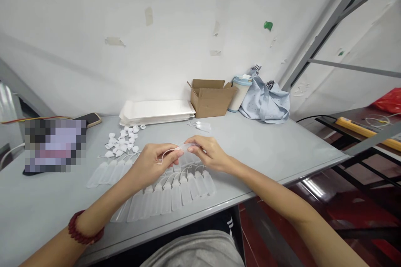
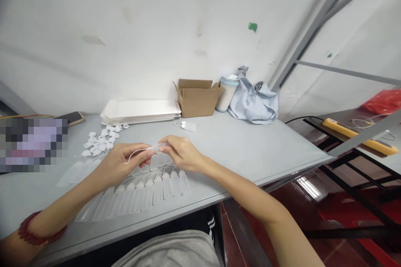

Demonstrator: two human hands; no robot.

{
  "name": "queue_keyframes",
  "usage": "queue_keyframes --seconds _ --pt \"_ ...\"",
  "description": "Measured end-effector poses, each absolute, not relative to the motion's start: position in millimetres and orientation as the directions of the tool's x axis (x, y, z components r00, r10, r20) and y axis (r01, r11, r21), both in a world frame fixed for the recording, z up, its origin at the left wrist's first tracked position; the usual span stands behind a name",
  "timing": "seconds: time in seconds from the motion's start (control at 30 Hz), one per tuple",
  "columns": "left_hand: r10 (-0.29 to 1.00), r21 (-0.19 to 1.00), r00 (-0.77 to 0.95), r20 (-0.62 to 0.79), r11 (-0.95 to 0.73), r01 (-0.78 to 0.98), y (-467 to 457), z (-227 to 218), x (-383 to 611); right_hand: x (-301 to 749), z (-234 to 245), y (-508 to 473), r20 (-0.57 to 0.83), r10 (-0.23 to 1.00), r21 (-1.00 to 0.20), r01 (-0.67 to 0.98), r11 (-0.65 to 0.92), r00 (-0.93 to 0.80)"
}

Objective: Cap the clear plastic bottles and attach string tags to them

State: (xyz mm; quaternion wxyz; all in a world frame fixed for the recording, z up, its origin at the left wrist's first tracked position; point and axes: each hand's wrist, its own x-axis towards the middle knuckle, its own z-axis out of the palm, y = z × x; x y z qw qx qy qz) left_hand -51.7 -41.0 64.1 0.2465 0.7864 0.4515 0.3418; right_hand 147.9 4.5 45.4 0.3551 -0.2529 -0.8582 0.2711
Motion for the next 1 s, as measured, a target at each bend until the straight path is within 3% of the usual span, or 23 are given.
queue_keyframes --seconds 0.1,0.2,0.3,0.37,0.43,0.53,0.63,0.73,0.83,1.0 --pt "0.775 0.510 0.393 0.496 -0.626 0.591 -39.1 57.8 -52.3 146.4 46.8 3.9 0.366 0.708 -0.777 0.221 0.590 -0.603" --pt "0.548 0.160 0.483 0.682 -0.757 0.633 -36.7 50.3 -52.8 144.9 47.5 5.4 0.157 0.777 -0.953 0.113 0.282 -0.610" --pt "0.413 -0.109 0.595 0.689 -0.753 0.648 -36.2 46.8 -52.9 144.0 49.1 7.8 -0.026 0.747 -1.000 0.017 -0.020 -0.665" --pt "0.388 -0.187 0.635 0.668 -0.738 0.648 -36.4 46.4 -52.9 143.5 50.8 8.4 -0.091 0.722 -0.993 0.010 -0.115 -0.686" --pt "0.405 -0.153 0.630 0.663 -0.750 0.643 -35.8 46.7 -53.9 143.0 52.3 8.3 -0.127 0.710 -0.987 0.017 -0.160 -0.693" --pt "0.515 0.076 0.557 0.651 -0.775 0.627 -32.1 48.6 -59.2 143.3 53.1 10.1 -0.102 0.710 -0.992 0.016 -0.126 -0.697" --pt "0.712 0.333 0.404 0.574 -0.654 0.679 -25.0 53.4 -70.4 147.7 50.7 20.0 0.055 0.783 -0.994 0.044 0.105 -0.620" --pt "0.864 0.483 0.165 0.476 -0.413 0.772 -16.3 58.8 -86.5 157.1 42.9 39.3 0.294 0.860 -0.875 0.245 0.418 -0.416" --pt "0.901 0.483 0.010 0.433 -0.241 0.842 -8.4 61.5 -103.9 167.9 30.6 61.4 0.422 0.852 -0.692 0.497 0.523 -0.310" --pt "0.937 0.387 -0.014 0.349 -0.130 0.913 -1.6 64.2 -124.6 179.4 13.4 85.6 0.439 0.823 -0.524 0.641 0.560 -0.361"
